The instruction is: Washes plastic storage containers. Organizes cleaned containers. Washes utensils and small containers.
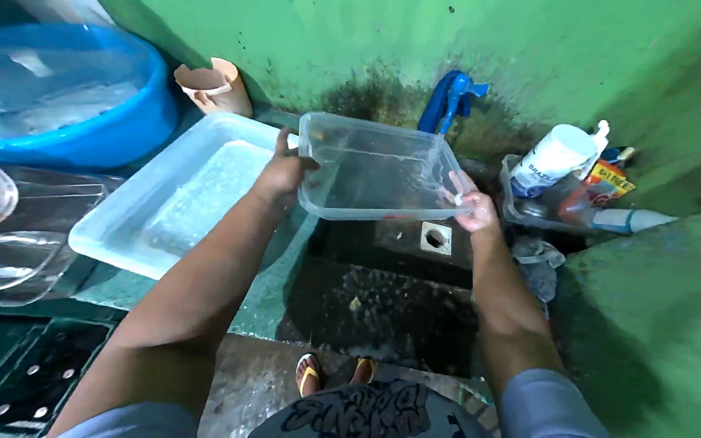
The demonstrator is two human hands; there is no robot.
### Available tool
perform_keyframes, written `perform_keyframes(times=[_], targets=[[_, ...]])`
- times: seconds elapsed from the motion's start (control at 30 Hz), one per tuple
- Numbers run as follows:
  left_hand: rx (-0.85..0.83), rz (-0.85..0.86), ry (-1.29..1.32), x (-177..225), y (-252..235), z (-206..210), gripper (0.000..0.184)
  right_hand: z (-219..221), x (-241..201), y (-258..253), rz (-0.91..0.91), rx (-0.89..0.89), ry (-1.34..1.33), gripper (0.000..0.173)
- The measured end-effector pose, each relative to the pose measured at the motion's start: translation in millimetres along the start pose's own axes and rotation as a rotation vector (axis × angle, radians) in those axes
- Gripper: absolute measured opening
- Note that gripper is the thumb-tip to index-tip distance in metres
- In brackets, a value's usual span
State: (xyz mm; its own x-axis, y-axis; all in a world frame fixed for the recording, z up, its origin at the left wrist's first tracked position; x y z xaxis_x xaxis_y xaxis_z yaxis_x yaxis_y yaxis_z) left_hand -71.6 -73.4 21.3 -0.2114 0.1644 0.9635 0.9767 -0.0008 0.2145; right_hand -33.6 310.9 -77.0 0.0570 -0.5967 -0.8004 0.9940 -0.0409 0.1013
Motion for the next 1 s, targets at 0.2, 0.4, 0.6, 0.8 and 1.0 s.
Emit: perform_keyframes(times=[0.2,0.4,0.6,0.8,1.0], targets=[[0.072,0.397,-0.171,37.6,10.7,-10.0,0.078,30.2,37.4,-23.0,0.35,0.265,0.583,0.063],[0.101,0.54,-0.315,56.8,23.7,-14.4,0.079,55.8,95.2,-37.7,0.125,0.403,0.877,0.095],[0.107,0.32,-0.302,52.4,25.5,-25.1,0.076,63.3,76.7,-49.2,0.174,0.39,1.053,0.055],[0.038,-0.037,-0.142,32.4,0.9,-21.4,0.066,38.8,7.0,-43.5,0.315,0.274,0.987,0.046],[-0.124,-0.157,0.037,-19.7,-23.5,24.6,0.047,45.6,-113.1,3.1,0.242,0.33,1.176,0.037]])
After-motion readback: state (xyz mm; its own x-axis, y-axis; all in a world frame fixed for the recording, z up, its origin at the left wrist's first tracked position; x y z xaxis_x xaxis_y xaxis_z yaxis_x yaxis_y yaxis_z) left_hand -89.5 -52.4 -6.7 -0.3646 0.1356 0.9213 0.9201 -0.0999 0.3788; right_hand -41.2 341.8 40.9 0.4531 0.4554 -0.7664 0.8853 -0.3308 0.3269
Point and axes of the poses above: each hand's wrist, its own y-axis away from the middle knuckle, its own z-axis out of the palm, x = y × z, the point moved 1 cm from there along -y, towards the middle knuckle, and after that the axes turned 7 degrees about -y, right-handed, at the moved point
